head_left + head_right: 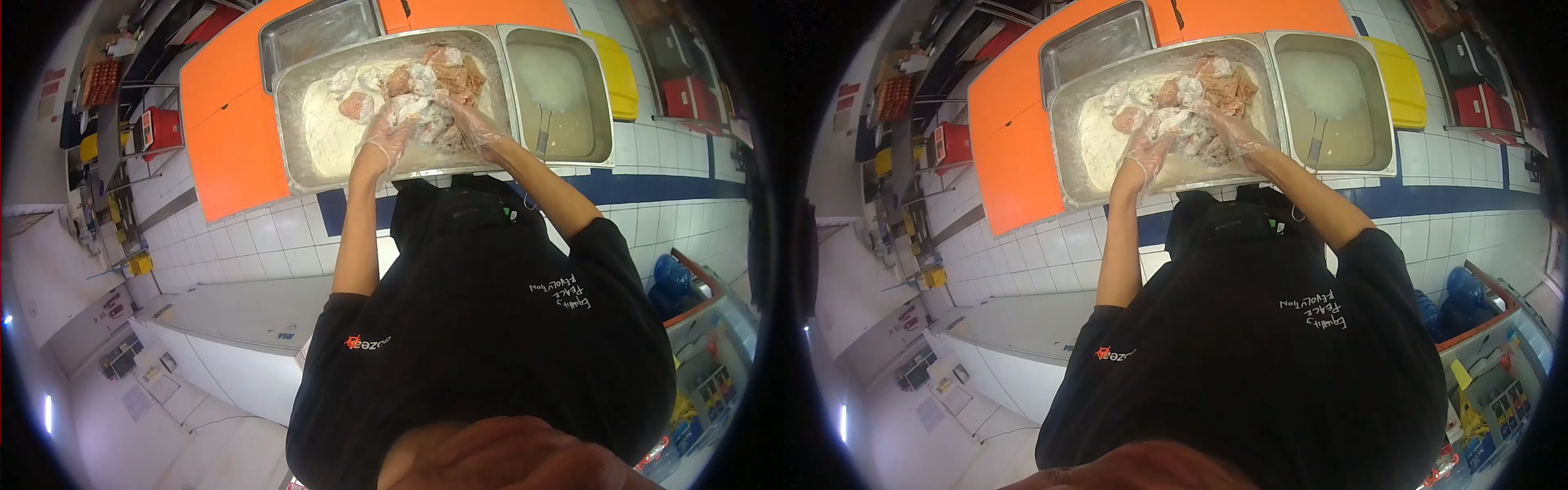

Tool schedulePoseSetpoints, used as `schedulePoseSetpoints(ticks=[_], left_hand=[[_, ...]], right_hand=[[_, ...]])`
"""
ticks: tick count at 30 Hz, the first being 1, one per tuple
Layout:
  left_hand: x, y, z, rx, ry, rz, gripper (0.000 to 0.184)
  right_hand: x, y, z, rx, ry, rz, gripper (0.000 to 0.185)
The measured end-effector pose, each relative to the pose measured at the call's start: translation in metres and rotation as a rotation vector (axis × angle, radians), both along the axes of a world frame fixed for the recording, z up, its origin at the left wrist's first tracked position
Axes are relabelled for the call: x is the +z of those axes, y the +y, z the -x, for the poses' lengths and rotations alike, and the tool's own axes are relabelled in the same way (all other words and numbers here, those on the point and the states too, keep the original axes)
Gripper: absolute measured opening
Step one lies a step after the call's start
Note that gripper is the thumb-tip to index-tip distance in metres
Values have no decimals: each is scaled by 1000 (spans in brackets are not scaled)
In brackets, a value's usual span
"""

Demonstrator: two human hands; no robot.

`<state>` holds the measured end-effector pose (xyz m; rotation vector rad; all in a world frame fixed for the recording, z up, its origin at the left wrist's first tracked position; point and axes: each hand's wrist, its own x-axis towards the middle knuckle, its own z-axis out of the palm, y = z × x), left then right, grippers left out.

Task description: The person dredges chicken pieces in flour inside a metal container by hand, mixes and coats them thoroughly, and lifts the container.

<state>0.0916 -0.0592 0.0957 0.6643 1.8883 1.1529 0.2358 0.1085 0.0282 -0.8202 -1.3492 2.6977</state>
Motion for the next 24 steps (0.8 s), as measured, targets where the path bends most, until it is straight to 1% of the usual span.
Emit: schedulePoseSetpoints(ticks=[2,4,5,6,7,8,10,11,12,13,14,16,17,19,21,23,24], left_hand=[[-9,-1,-1,27,-40,36,64],[-23,0,-3,54,-77,71,64],[-33,1,-7,110,-266,-7,73],[-44,1,-11,166,-454,-84,82],[-54,5,-14,105,-374,-109,85],[-63,7,-15,111,-378,-106,85],[-69,17,-14,18,-291,76,94],[-71,15,-17,22,-295,75,94],[-55,18,-21,-57,-192,75,98],[-45,22,-22,-138,-87,74,102],[-51,21,-26,-137,-87,73,102],[-80,18,-32,-13,-146,-75,109],[-93,18,-32,4,-187,-110,112],[-87,18,-38,33,-164,-136,113],[-84,21,-42,63,-147,-158,113],[-83,22,-44,85,-192,-150,105],[-82,27,-41,88,-194,-147,105]], right_hand=[[-9,0,-2,25,-10,41,74],[-11,0,0,-54,-120,102,62],[-13,-2,0,-49,-122,104,62],[-12,-6,-1,-98,-118,146,64],[-8,-8,-1,-148,-113,184,66],[-4,-10,-1,-143,-117,187,66],[16,-10,2,-228,-193,218,62],[-8,-8,0,-224,-196,216,62],[-49,-1,0,-163,-215,189,65],[-70,5,1,-105,-232,161,67],[-63,4,-1,-104,-232,159,67],[-28,2,-6,-52,-182,254,69],[-10,3,-7,-52,-180,251,69],[16,6,-10,21,-276,184,68],[-18,13,-9,20,-247,173,66],[-27,13,-10,24,-218,168,65],[-15,13,-11,-6,-223,242,61]])
